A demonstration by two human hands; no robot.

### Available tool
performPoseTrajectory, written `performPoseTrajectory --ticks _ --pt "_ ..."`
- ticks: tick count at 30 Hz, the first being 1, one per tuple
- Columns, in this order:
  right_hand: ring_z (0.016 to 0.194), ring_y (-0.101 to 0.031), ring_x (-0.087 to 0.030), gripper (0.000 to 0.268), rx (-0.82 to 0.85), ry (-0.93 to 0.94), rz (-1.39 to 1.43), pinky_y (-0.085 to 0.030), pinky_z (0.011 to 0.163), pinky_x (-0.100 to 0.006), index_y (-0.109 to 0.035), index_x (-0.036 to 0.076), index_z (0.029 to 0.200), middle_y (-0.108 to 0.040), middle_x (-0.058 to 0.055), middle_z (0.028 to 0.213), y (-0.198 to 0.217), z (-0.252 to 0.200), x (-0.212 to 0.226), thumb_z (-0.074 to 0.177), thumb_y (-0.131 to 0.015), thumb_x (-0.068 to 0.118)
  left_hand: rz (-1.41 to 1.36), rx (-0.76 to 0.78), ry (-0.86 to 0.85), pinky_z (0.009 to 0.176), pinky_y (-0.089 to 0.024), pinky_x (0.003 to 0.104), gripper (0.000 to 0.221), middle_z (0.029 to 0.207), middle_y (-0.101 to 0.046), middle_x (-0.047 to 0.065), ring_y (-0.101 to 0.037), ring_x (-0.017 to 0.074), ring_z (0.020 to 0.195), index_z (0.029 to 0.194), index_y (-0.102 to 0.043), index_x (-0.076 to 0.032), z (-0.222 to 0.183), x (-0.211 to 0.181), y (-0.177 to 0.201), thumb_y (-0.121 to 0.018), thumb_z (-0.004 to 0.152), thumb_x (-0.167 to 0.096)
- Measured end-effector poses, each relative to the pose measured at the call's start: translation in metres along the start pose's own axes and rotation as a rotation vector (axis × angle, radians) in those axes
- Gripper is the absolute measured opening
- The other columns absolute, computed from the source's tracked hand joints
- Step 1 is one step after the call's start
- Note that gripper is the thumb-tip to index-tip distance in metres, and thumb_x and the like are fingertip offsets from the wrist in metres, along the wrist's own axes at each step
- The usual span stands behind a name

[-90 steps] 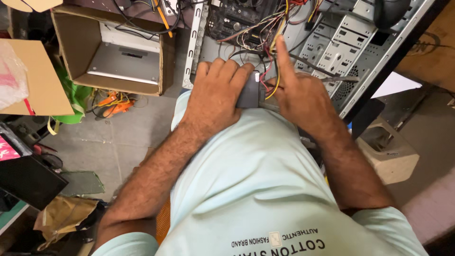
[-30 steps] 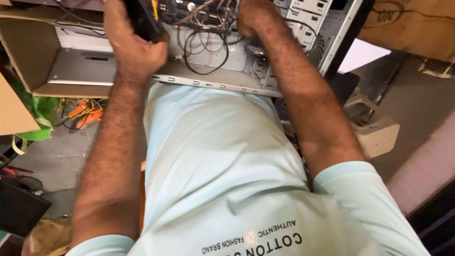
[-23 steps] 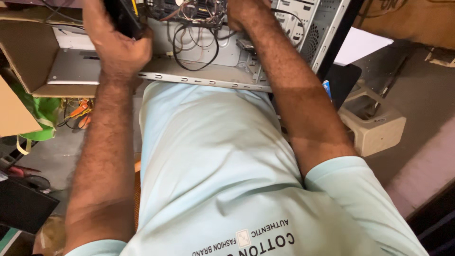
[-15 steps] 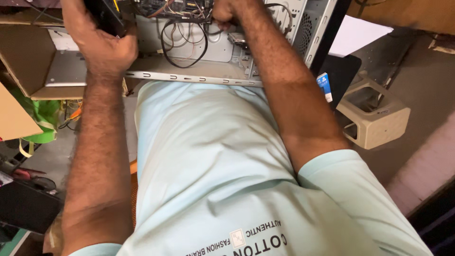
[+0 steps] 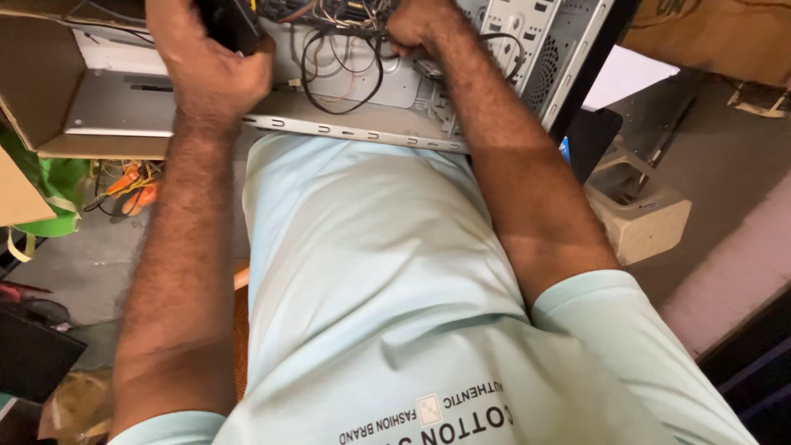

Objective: The person works on the interior of a desktop computer case by plugging and unplugging various internal cables, handling a hard drive, and touching components on the motherboard.

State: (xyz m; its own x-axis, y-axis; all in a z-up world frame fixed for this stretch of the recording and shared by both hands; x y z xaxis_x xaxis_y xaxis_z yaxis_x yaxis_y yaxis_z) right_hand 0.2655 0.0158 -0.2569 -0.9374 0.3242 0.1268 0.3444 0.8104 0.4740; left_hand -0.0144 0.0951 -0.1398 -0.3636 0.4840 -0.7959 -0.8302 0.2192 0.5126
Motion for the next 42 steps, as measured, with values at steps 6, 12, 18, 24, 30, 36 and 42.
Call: performPoseTrajectory --ticks 6,12,18,24,30,36,42 --pt "0.101 -0.068 -0.041 0.048 -0.197 -0.054 0.076 -0.054 0.086 -0.049 -0.072 0.002 0.111 -0.072 -0.024 0.107 0.013 -0.004 -0.002 0.076 -0.092 0.026 -0.035 0.003 0.034 0.091 -0.050 0.046 0.056 0.109 -0.055 0.019 -0.057 0.0393 0.101 0.124 -0.056 0.000 0.000 0.003 -0.003 -0.072 0.070 -0.002" --pt "0.104 -0.067 -0.041 0.051 -0.560 0.046 0.117 -0.053 0.087 -0.048 -0.071 0.003 0.114 -0.072 -0.022 0.111 0.033 -0.054 -0.008 0.073 -0.094 0.021 -0.015 0.025 0.048 0.097 -0.052 0.049 0.064 0.117 -0.059 0.018 -0.061 0.0395 0.111 0.135 -0.054 -0.001 0.009 -0.009 -0.005 -0.078 0.076 -0.008" --pt "0.108 -0.062 -0.039 0.063 -1.011 0.385 -0.052 -0.051 0.092 -0.050 -0.060 0.000 0.132 -0.063 -0.021 0.120 0.082 -0.119 0.020 0.076 -0.086 0.006 -0.136 0.012 0.054 0.100 -0.050 0.047 0.062 0.129 -0.059 0.019 -0.058 0.0420 0.115 0.139 -0.052 -0.003 0.026 -0.028 0.009 -0.085 0.087 -0.009" --pt "0.104 -0.058 -0.030 0.030 -0.839 0.820 -0.166 -0.046 0.087 -0.047 -0.064 0.009 0.105 -0.063 -0.010 0.109 0.068 -0.146 0.047 0.086 -0.087 0.006 -0.122 0.014 0.070 0.109 -0.047 0.044 0.060 0.125 -0.058 0.018 -0.057 0.0410 0.119 0.137 -0.052 -0.004 0.032 -0.035 0.014 -0.082 0.086 -0.008" --pt "0.101 -0.055 -0.036 0.041 -0.635 0.484 0.070 -0.048 0.088 -0.047 -0.069 -0.002 0.124 -0.059 -0.016 0.105 0.032 -0.115 0.066 0.090 -0.083 0.016 -0.128 0.015 0.074 0.104 -0.049 0.045 0.063 0.125 -0.058 0.017 -0.059 0.0373 0.113 0.141 -0.052 -0.004 0.034 -0.035 0.013 -0.084 0.088 -0.010" --pt "0.102 -0.057 -0.037 0.028 -0.652 0.482 0.299 -0.048 0.089 -0.048 -0.065 -0.003 0.098 -0.058 -0.018 0.103 0.034 -0.118 0.070 0.086 -0.085 0.013 -0.123 0.014 0.070 0.105 -0.050 0.047 0.067 0.122 -0.058 0.018 -0.059 0.0401 0.115 0.140 -0.052 -0.003 0.036 -0.036 0.014 -0.086 0.083 -0.012" --pt "0.102 -0.067 -0.029 0.018 -0.596 0.531 0.531 -0.054 0.090 -0.039 -0.071 -0.003 0.102 -0.069 -0.014 0.106 0.038 -0.135 0.033 0.093 -0.081 0.010 -0.138 0.023 0.112 0.102 -0.050 0.044 0.063 0.125 -0.058 0.016 -0.059 0.0369 0.112 0.143 -0.052 -0.004 0.032 -0.033 0.013 -0.084 0.089 -0.010"
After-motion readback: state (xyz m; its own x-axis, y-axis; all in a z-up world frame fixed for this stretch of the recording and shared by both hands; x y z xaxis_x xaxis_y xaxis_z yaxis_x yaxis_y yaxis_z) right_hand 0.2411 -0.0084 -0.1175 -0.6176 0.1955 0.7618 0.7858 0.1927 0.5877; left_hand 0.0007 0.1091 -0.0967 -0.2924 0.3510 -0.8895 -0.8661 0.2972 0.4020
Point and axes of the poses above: each hand's wrist, its own z-axis towards the middle knuckle, its own y-axis out of the back of the hand, x = y × z, the point moved 6 cm from there along z, towards the middle knuckle
